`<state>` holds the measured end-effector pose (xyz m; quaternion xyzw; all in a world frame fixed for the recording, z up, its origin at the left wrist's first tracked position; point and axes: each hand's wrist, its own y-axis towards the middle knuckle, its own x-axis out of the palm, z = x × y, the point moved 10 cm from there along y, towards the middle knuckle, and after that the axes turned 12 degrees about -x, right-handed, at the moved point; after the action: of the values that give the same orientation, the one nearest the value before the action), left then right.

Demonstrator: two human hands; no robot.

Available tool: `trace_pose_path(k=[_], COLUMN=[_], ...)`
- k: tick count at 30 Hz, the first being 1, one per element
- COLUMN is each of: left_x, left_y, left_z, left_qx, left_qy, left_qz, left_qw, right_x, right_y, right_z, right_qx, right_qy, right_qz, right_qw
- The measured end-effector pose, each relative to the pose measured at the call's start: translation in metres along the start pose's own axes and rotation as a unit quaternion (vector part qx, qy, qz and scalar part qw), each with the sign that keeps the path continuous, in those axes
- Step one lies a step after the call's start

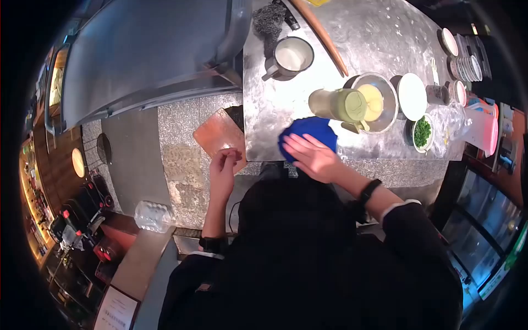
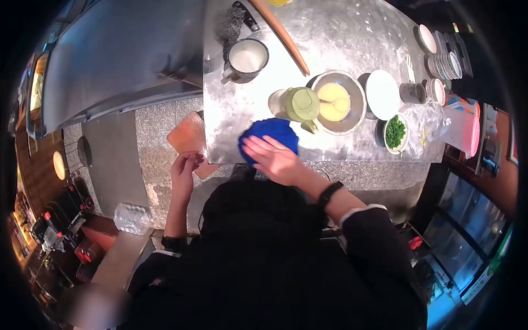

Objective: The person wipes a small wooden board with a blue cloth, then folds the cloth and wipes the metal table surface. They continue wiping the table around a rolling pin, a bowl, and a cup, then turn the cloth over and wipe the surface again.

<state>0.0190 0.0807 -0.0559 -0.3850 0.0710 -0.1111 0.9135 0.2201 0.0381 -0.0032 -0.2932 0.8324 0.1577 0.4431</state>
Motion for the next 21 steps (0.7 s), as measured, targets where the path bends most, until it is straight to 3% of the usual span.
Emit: trace_pose_path(k=[5, 9, 12, 13, 16, 17, 18, 19, 20, 21], left_x=[-0.03, -0.022, 0.003, 0.015, 0.105, 0.135, 0.147, 0.166, 0.182, 0.188], left_y=[-0.011, -0.012, -0.017, -0.015, -0.039, -0.053, -0.054, -0.06, -0.064, -0.065], left_z=[-0.03, -0.022, 0.026, 0.032, 0.077, 0.086, 0.083, 0.071, 0.061, 0.059], left_qx=[-0.034, -0.034, 0.129, 0.133, 0.363, 0.418, 0.417, 0.431, 0.445, 0.442], left_qy=[-0.051, -0.031, 0.186, 0.192, 0.337, 0.372, 0.366, 0.406, 0.443, 0.434], left_qz=[0.051, 0.061, 0.123, 0.118, -0.046, -0.118, -0.121, -0.143, -0.16, -0.156], left_qw=[0.997, 0.997, 0.966, 0.965, 0.867, 0.82, 0.823, 0.793, 0.762, 0.77], right_x=[-0.007, -0.001, -0.001, -0.002, -0.004, -0.002, 0.005, 0.012, 0.019, 0.026], right_y=[0.068, 0.088, 0.07, 0.058, 0.014, -0.002, -0.025, -0.046, -0.062, -0.083], right_z=[-0.007, 0.006, 0.005, 0.003, 0.002, 0.004, 0.014, 0.021, 0.022, 0.039], right_qx=[-0.048, -0.029, -0.024, -0.018, 0.004, 0.008, 0.035, 0.064, 0.068, 0.166], right_qy=[-0.019, -0.033, 0.043, 0.042, 0.254, 0.253, 0.34, 0.423, 0.421, 0.511], right_qz=[0.077, 0.085, 0.12, 0.126, 0.146, 0.146, 0.177, 0.203, 0.193, 0.248], right_qw=[0.996, 0.995, 0.992, 0.991, 0.956, 0.956, 0.923, 0.881, 0.884, 0.806])
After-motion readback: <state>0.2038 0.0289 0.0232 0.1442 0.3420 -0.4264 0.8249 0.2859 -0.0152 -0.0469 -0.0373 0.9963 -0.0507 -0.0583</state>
